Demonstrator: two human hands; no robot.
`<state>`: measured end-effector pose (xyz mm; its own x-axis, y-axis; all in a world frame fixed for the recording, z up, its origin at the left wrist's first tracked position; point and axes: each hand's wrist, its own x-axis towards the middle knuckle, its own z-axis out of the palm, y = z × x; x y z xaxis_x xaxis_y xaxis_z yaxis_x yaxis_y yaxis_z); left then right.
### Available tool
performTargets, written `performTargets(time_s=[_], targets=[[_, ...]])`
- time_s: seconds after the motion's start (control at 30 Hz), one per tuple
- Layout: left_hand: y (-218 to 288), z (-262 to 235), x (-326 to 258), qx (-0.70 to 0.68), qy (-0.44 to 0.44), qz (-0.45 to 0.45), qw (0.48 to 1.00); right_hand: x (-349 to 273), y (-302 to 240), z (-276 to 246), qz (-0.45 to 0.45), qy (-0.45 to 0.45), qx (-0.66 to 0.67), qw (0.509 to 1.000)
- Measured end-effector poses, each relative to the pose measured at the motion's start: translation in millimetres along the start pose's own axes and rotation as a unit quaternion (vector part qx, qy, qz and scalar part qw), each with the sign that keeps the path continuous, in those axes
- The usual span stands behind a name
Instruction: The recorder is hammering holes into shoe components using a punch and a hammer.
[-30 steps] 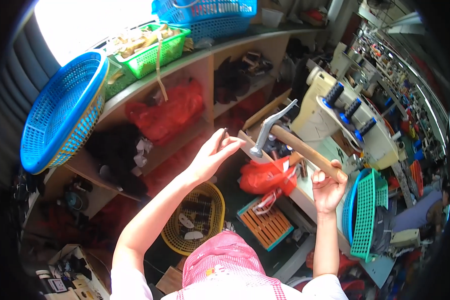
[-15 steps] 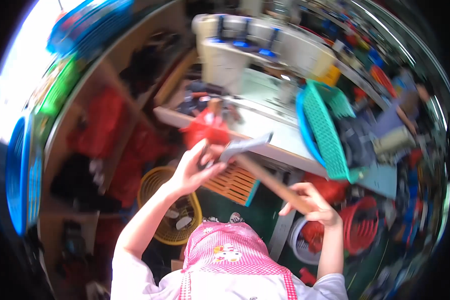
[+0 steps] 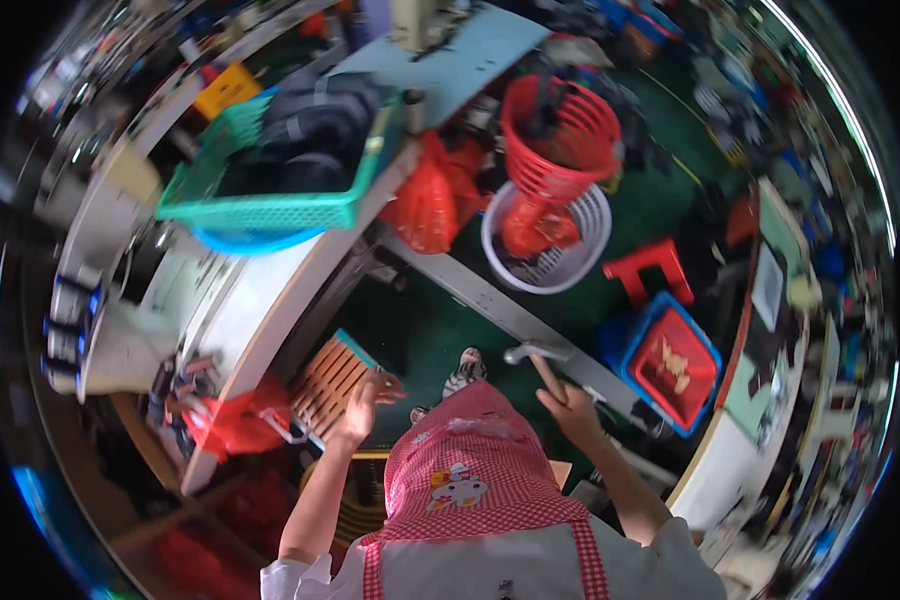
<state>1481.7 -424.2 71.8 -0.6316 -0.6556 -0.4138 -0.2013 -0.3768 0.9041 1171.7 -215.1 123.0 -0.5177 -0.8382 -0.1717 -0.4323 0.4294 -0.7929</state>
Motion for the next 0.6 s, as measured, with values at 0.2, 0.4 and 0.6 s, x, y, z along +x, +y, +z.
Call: performTargets(time_s=[0.2,0.4,0.6], targets=[[2,64,121,0.299,-0.141,0.019,0.944,-53,58,-70,0.274,0.126,0.139,0.943],[-57,43,222,0.289,-0.149,-0.121,0.938,-85,109,-89,0.396,0.247,0.418,0.780],[-41,50,261,0.425,-0.188,-0.333,0.820,-105,116,-80,0.205,0.523,0.365,0.743]])
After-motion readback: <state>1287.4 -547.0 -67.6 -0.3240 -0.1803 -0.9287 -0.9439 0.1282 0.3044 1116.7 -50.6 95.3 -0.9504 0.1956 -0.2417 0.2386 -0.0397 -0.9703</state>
